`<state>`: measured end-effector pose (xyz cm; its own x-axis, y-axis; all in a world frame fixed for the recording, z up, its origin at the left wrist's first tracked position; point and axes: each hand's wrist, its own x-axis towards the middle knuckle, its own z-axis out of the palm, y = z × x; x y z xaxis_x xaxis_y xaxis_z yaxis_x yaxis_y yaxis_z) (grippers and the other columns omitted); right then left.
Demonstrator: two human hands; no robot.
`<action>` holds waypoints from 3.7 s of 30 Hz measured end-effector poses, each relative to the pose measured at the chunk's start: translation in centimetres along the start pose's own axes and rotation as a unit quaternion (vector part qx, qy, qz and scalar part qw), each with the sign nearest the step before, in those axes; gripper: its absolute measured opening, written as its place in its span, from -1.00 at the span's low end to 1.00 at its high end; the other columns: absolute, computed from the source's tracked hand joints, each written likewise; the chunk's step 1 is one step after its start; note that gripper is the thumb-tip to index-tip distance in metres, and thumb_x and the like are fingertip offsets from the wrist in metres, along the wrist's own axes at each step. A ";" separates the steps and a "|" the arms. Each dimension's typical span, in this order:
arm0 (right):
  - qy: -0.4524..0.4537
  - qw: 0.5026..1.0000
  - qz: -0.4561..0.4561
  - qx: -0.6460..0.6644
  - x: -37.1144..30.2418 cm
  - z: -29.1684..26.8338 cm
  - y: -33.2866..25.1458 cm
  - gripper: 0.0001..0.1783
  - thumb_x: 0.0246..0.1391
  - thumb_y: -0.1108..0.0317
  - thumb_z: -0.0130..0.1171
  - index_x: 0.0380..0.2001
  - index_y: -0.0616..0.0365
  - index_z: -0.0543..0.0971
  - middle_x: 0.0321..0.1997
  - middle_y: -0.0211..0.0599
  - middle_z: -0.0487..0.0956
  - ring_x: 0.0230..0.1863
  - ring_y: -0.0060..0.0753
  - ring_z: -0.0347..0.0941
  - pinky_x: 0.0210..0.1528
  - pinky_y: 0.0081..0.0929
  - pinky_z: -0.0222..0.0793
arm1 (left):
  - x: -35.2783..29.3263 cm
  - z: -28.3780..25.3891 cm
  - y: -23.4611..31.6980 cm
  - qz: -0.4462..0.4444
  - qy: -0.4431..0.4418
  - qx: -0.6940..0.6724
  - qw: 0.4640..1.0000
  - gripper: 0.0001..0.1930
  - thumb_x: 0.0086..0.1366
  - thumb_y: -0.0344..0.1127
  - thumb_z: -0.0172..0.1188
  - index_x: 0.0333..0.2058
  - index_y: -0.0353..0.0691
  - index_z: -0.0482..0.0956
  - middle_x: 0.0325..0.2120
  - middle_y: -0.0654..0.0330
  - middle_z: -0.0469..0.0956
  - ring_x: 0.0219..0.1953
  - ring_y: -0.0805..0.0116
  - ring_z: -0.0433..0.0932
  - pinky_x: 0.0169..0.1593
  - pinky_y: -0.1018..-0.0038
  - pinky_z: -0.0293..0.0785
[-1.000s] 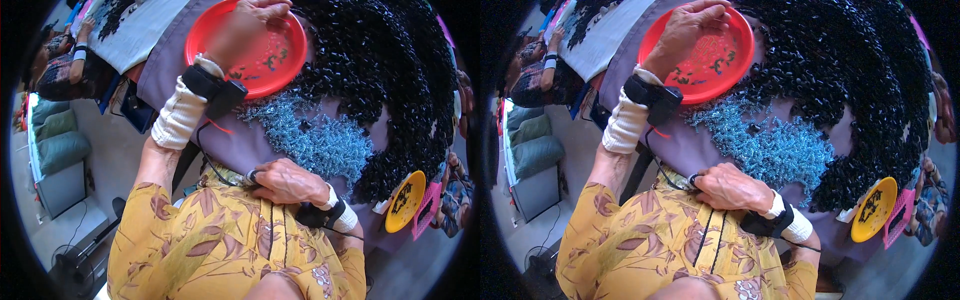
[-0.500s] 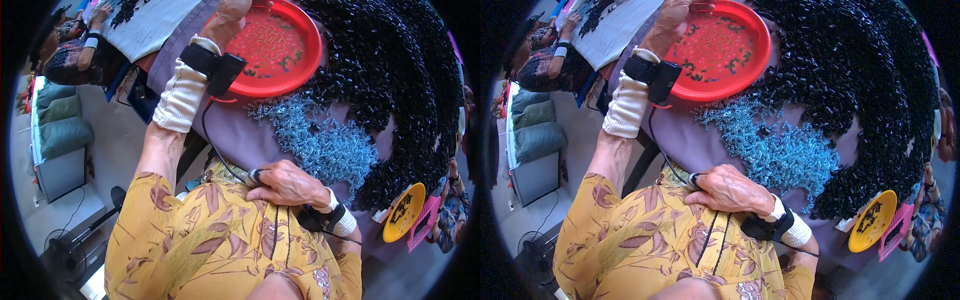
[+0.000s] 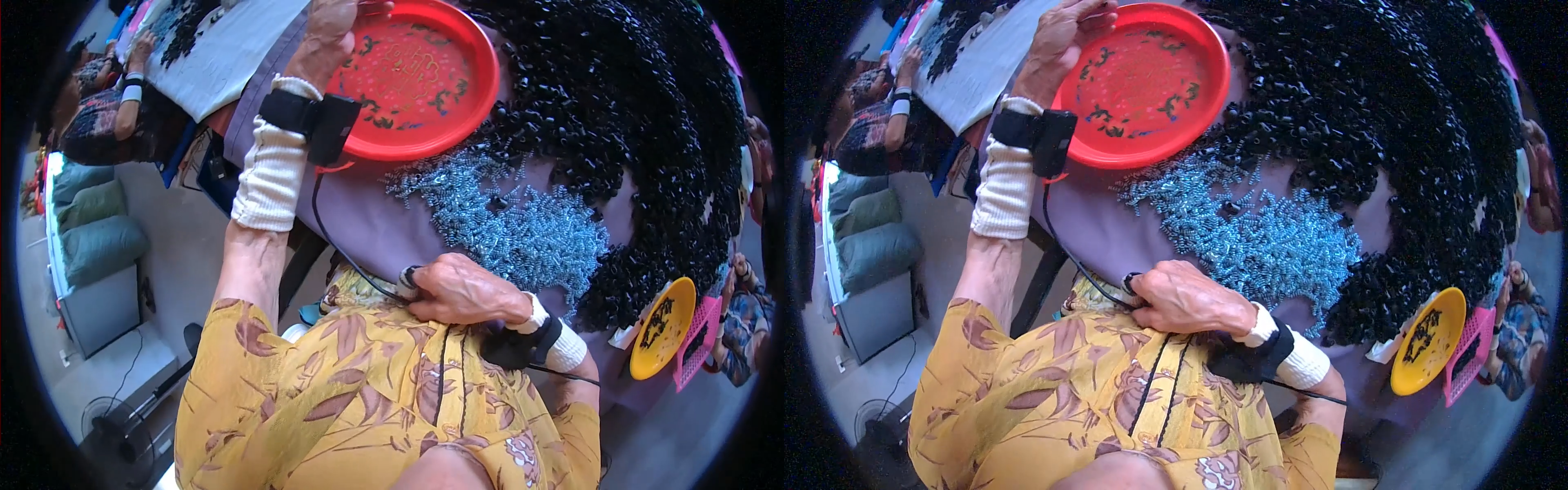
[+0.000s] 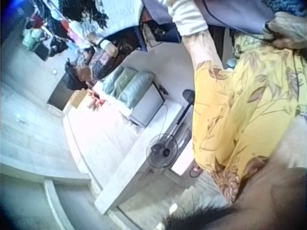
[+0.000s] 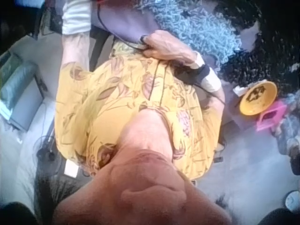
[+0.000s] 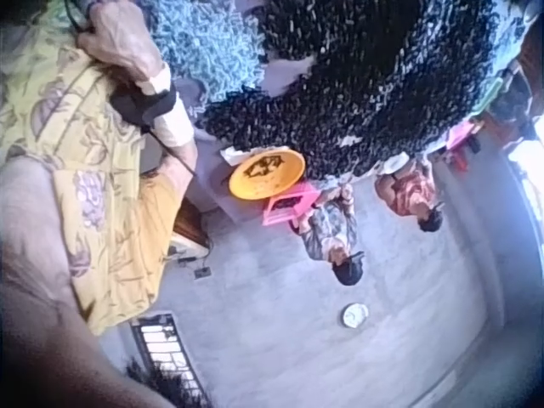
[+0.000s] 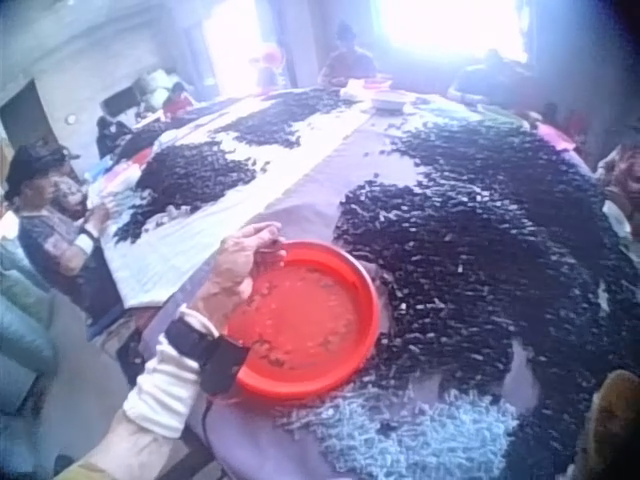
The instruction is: Sorting small black plastic or rubber shoe components by hand on a work table.
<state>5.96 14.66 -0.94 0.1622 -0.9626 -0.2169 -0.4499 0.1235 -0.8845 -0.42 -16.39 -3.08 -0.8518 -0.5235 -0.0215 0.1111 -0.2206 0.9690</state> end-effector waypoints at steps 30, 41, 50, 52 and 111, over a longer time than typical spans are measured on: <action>0.353 0.872 0.244 -0.234 -5.1 -8.1 6.5 -0.78 -0.12 0.35 0.21 -0.59 0.29 0.44 -0.57 -0.10 0.47 -0.50 -0.07 0.45 -0.45 -0.25 0.35 | -9.3 7.2 -1.3 -0.138 -0.162 0.028 0.977 -0.75 0.17 -0.39 0.20 -0.17 -0.30 0.51 -0.41 0.26 0.57 -0.40 0.58 0.52 -0.26 0.66 0.47; 0.321 0.845 0.255 -0.343 -4.2 -7.7 7.3 -0.79 -0.10 0.32 0.14 -0.63 0.25 0.47 -0.57 -0.08 0.52 -0.49 -0.06 0.50 -0.43 -0.22 0.39 | -9.8 8.8 -1.8 -0.159 -0.209 0.020 0.965 -0.76 0.19 -0.40 0.18 -0.15 -0.29 0.52 -0.41 0.27 0.55 -0.39 0.59 0.50 -0.28 0.66 0.46; 0.426 0.890 0.153 -0.055 -5.5 -9.5 4.7 -0.84 -0.13 0.41 0.21 -0.54 0.33 0.53 -0.66 -0.15 0.51 -0.63 -0.41 0.47 -0.57 -0.51 0.35 | -10.3 10.4 -1.8 -0.148 -0.237 0.038 0.960 -0.78 0.15 -0.46 0.19 -0.19 -0.32 0.53 -0.43 0.31 0.52 -0.41 0.61 0.46 -0.30 0.66 0.41; 0.445 0.888 0.113 -0.041 -5.0 -10.1 3.9 -0.83 -0.12 0.40 0.23 -0.53 0.33 0.54 -0.67 -0.18 0.51 -0.64 -0.47 0.47 -0.58 -0.55 0.34 | -10.4 10.8 -1.7 -0.142 -0.246 0.055 0.957 -0.77 0.14 -0.47 0.19 -0.19 -0.33 0.54 -0.42 0.31 0.53 -0.40 0.61 0.46 -0.28 0.66 0.41; 0.476 0.858 0.178 0.077 -6.2 -13.7 7.6 -0.77 0.01 0.34 0.17 -0.27 0.25 0.55 -0.51 -0.39 0.54 -0.57 -0.67 0.40 -0.53 -0.65 0.35 | -9.2 13.1 -2.9 -0.157 -0.279 -0.013 0.947 -0.79 0.21 -0.40 0.14 -0.20 -0.38 0.53 -0.33 0.18 0.56 -0.31 0.47 0.56 -0.24 0.56 0.53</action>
<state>-10.44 18.28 -0.65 -0.7856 -0.6083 -0.1134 -0.1894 0.4109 -0.8918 0.41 -0.11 -2.47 -0.9822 0.0865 -0.1669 -0.1860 -0.3165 0.9302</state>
